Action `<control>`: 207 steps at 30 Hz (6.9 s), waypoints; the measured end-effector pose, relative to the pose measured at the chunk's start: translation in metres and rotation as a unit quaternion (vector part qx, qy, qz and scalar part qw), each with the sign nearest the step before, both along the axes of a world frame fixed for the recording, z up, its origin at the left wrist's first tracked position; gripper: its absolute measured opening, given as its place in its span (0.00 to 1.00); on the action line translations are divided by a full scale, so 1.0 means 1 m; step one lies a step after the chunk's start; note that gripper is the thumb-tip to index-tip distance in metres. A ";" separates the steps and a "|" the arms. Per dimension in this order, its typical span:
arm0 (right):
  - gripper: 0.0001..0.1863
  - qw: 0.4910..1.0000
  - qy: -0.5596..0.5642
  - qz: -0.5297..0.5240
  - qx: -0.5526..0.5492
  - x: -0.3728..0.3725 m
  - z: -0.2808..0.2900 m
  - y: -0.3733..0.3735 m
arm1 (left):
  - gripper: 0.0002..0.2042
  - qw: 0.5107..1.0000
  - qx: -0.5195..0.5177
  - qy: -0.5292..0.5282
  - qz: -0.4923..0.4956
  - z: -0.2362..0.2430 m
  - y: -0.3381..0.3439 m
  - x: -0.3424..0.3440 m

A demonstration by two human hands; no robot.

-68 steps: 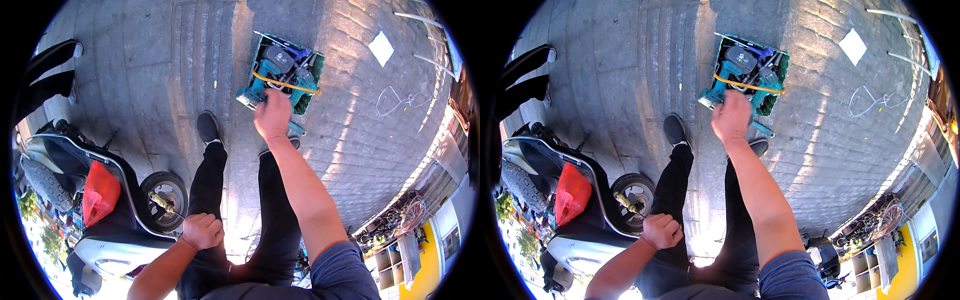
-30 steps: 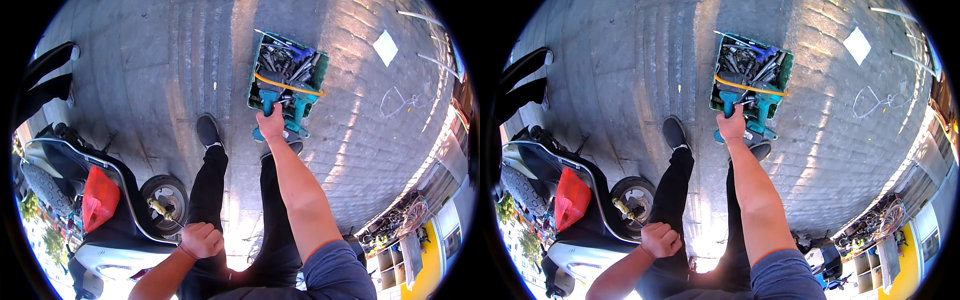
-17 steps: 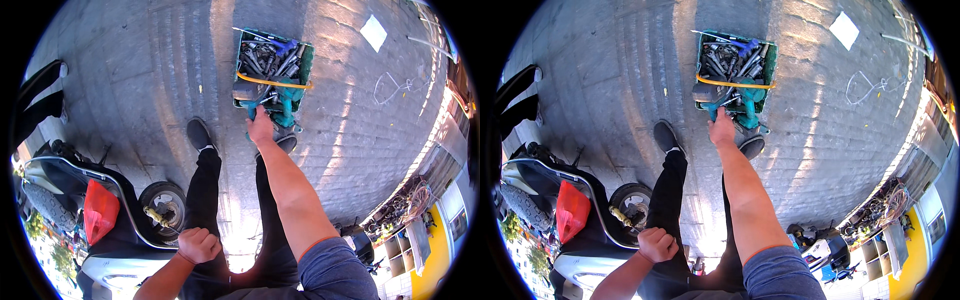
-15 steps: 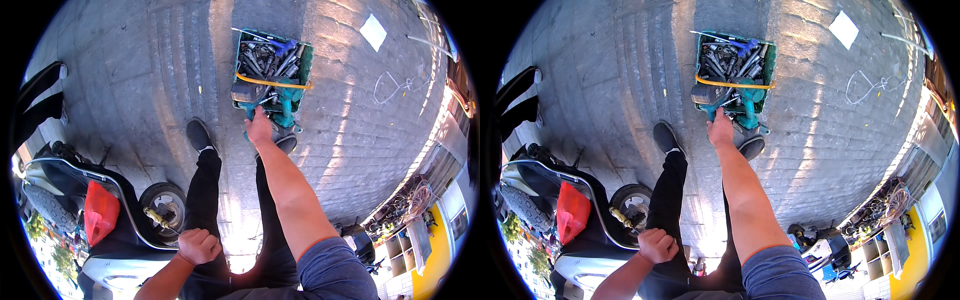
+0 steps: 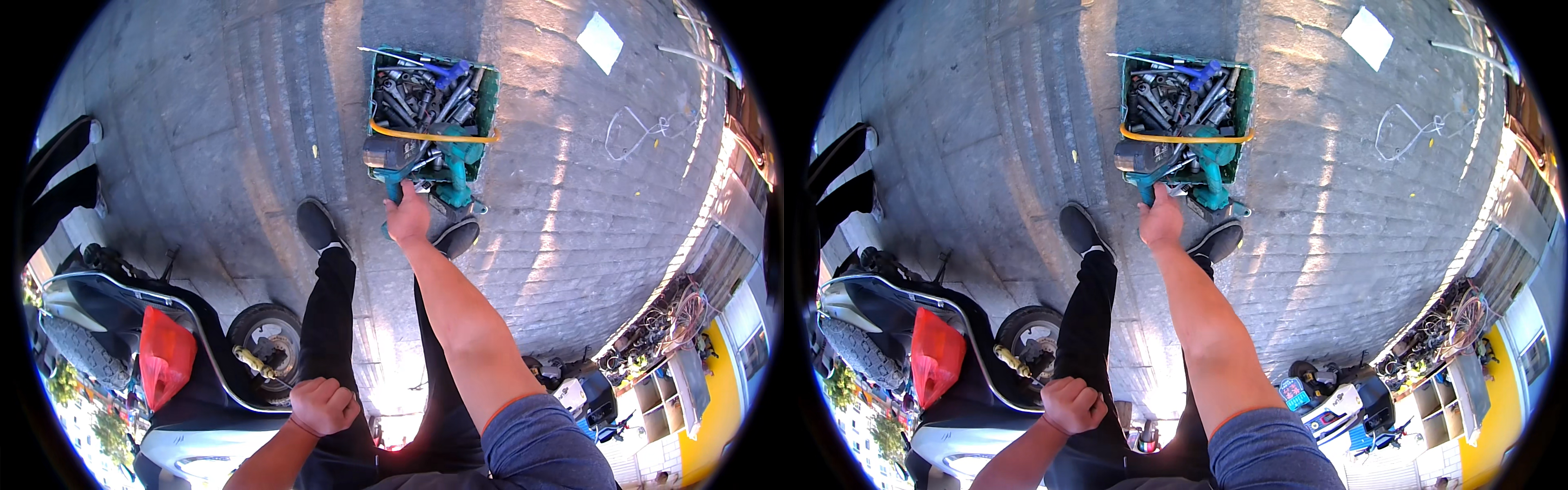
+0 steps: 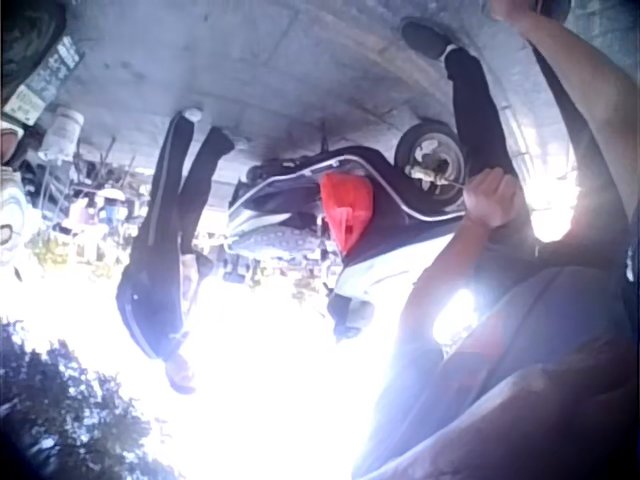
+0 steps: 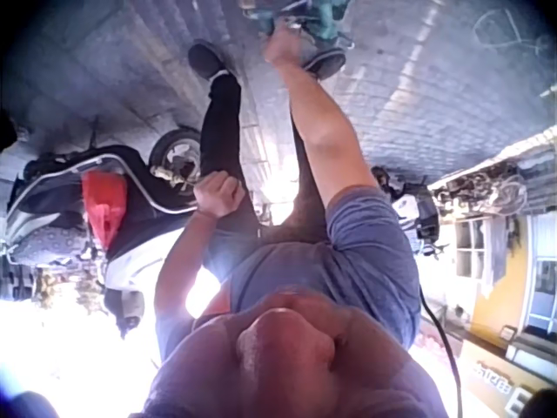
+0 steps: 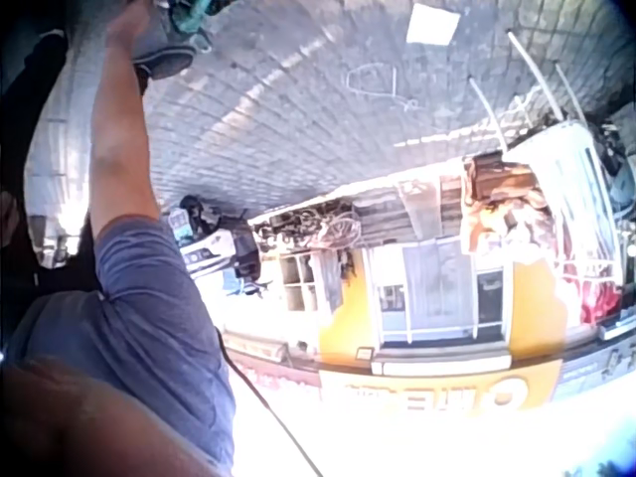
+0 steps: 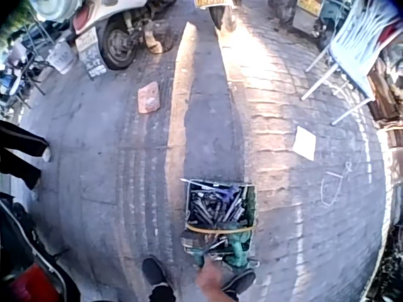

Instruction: The person retrieves a wrench and pliers from an outdoor tool cabinet and uses them to adjust and tighten the mirror and handlebar components on a white electric scooter.

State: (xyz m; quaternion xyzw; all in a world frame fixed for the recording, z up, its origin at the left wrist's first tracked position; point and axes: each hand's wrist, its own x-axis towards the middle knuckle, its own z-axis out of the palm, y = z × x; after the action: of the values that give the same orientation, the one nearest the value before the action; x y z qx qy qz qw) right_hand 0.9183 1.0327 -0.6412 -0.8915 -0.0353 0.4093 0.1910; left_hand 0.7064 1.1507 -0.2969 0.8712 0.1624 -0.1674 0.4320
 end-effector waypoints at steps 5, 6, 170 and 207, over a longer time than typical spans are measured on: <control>0.34 0.995 -0.019 -0.078 0.051 -0.013 0.000 0.001 | 0.12 1.000 0.005 0.000 -0.009 -0.002 -0.003 0.001; 0.34 0.994 -0.021 -0.090 0.064 -0.013 -0.001 0.001 | 0.12 1.000 0.003 -0.001 -0.008 -0.002 -0.002 0.002; 0.29 0.455 -0.041 0.888 -0.054 0.080 0.752 -0.189 | 0.20 0.376 -0.109 0.154 0.907 0.364 -0.708 -0.057; 0.19 -0.454 -0.140 0.878 -0.061 -0.416 0.663 -0.658 | 0.24 -0.553 -0.251 -0.053 0.792 0.262 -0.986 0.341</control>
State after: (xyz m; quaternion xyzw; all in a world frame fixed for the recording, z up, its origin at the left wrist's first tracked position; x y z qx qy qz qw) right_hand 0.5021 0.3751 0.0220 -0.3662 0.7686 0.1410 0.5053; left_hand 1.0475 0.1645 -0.0349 0.7102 -0.5355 -0.4408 -0.1206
